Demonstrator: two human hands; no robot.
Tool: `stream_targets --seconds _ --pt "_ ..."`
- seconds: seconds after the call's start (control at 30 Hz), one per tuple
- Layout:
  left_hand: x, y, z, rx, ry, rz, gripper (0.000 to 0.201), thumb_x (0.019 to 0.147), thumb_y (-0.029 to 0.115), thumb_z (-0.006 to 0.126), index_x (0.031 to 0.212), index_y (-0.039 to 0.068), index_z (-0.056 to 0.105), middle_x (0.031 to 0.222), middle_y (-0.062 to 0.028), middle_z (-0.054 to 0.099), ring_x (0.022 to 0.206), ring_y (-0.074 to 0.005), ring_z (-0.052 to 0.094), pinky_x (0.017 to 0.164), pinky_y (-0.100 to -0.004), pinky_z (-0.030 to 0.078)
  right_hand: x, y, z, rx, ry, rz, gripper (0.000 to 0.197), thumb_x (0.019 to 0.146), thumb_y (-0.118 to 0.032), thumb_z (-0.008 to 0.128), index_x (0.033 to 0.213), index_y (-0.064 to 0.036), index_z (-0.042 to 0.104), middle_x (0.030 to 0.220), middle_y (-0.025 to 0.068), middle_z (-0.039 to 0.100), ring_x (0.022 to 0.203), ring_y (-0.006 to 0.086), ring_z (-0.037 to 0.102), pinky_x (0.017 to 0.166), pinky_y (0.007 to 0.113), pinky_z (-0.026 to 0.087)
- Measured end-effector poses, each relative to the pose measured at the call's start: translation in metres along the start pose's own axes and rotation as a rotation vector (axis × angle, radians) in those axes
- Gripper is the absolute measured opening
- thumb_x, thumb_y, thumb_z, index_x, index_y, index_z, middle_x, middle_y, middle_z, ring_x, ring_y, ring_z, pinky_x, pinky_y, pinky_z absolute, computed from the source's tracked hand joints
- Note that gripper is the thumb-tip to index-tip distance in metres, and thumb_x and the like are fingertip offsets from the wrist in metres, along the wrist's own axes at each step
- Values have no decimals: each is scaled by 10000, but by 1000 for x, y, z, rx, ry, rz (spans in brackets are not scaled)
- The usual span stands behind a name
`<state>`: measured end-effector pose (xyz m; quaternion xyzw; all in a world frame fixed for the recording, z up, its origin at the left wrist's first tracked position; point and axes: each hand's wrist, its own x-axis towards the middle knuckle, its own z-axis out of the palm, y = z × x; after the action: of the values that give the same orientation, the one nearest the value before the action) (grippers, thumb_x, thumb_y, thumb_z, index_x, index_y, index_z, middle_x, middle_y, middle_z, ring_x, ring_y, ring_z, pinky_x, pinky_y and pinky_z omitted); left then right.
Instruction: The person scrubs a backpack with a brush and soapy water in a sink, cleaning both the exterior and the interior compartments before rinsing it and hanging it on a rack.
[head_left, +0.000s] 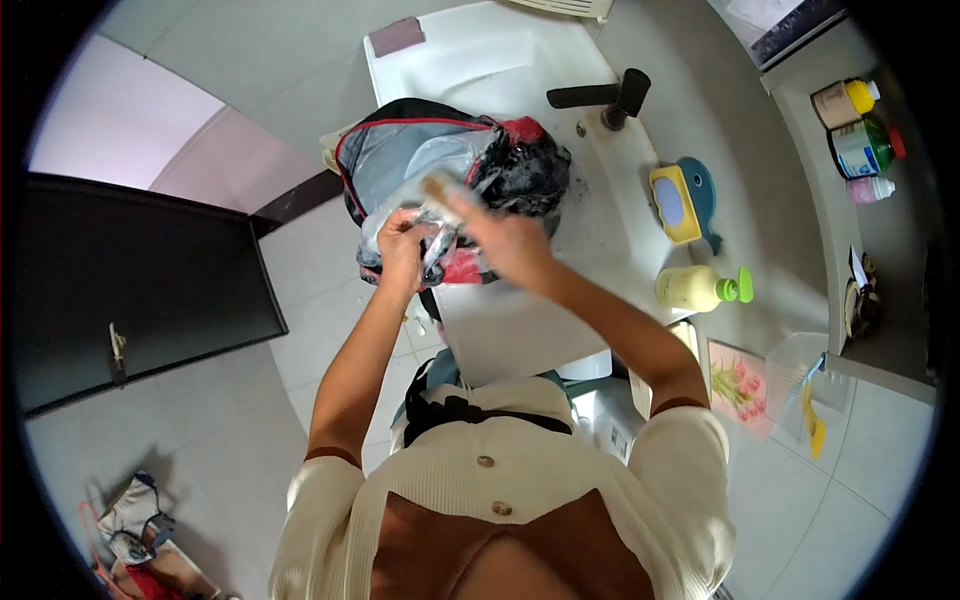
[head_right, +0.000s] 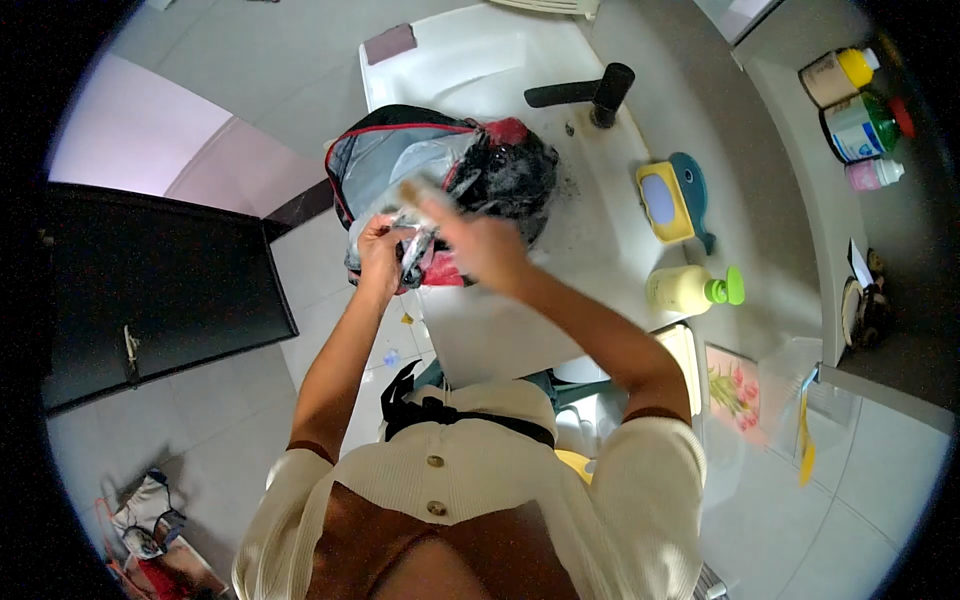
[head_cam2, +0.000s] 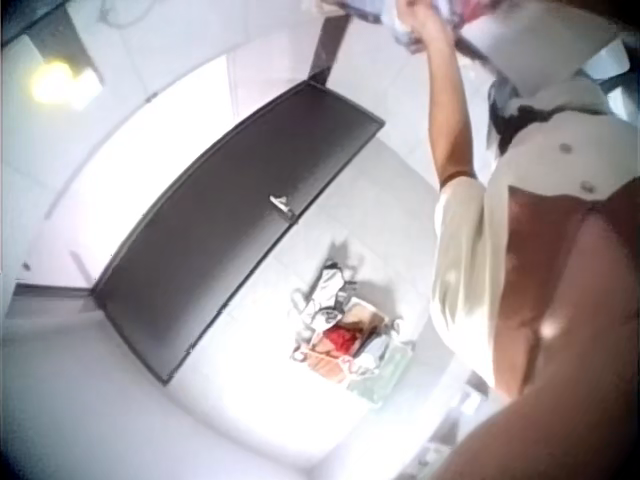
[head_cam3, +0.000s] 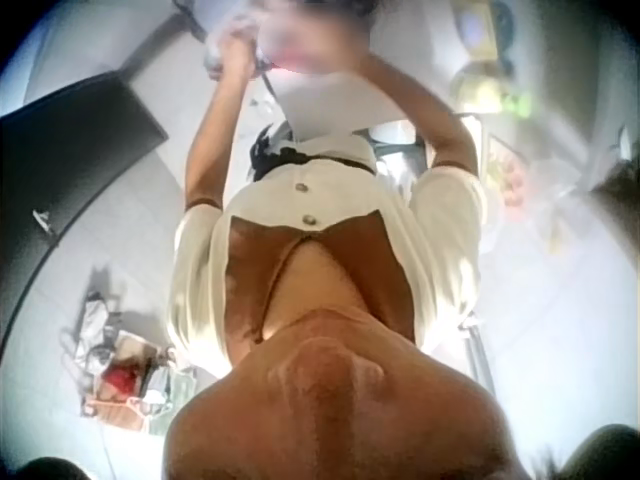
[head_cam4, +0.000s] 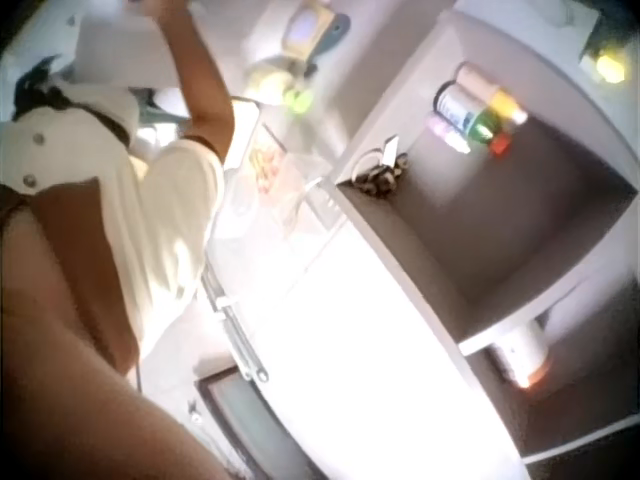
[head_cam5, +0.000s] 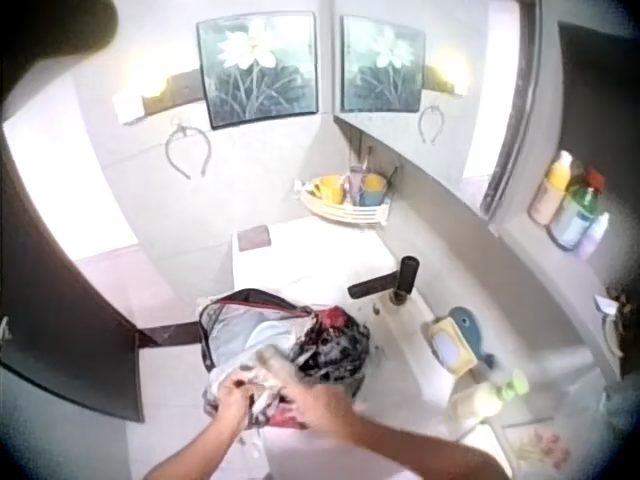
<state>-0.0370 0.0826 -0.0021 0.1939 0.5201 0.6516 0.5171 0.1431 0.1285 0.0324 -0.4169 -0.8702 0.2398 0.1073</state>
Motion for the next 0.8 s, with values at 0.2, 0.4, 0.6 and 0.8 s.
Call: stream_targets --seconds 0.2,0.4,0.6,0.8 --pt "7 -1 1 -25 -8 -63 204 693 -162 562 785 17 594 814 -80 646 673 -148 605 628 -276 513 12 17 15 -13 127 89 510 892 -182 481 1384 -230 356 638 175 612 560 337 619 483 463 466" --pt "13 -12 -9 -42 -3 -24 229 660 -176 568 737 40 564 749 -43 602 686 -144 589 670 -272 492 11 37 19 31 99 147 529 895 -221 454 1403 -253 312 661 152 631 538 327 615 489 469 485" --pt "20 -17 -14 -53 -17 21 256 658 -184 584 766 48 570 750 -12 589 664 -113 556 644 -252 481 -9 -9 15 105 73 -55 631 844 -135 525 1410 -303 303 641 176 610 563 331 619 514 471 482" --pt "5 -14 -2 499 -132 288 164 765 -31 664 906 26 603 835 -56 633 714 -165 590 685 -285 478 10 30 0 -42 120 246 511 908 -233 483 1393 -297 337 780 191 639 737 380 626 645 467 482"
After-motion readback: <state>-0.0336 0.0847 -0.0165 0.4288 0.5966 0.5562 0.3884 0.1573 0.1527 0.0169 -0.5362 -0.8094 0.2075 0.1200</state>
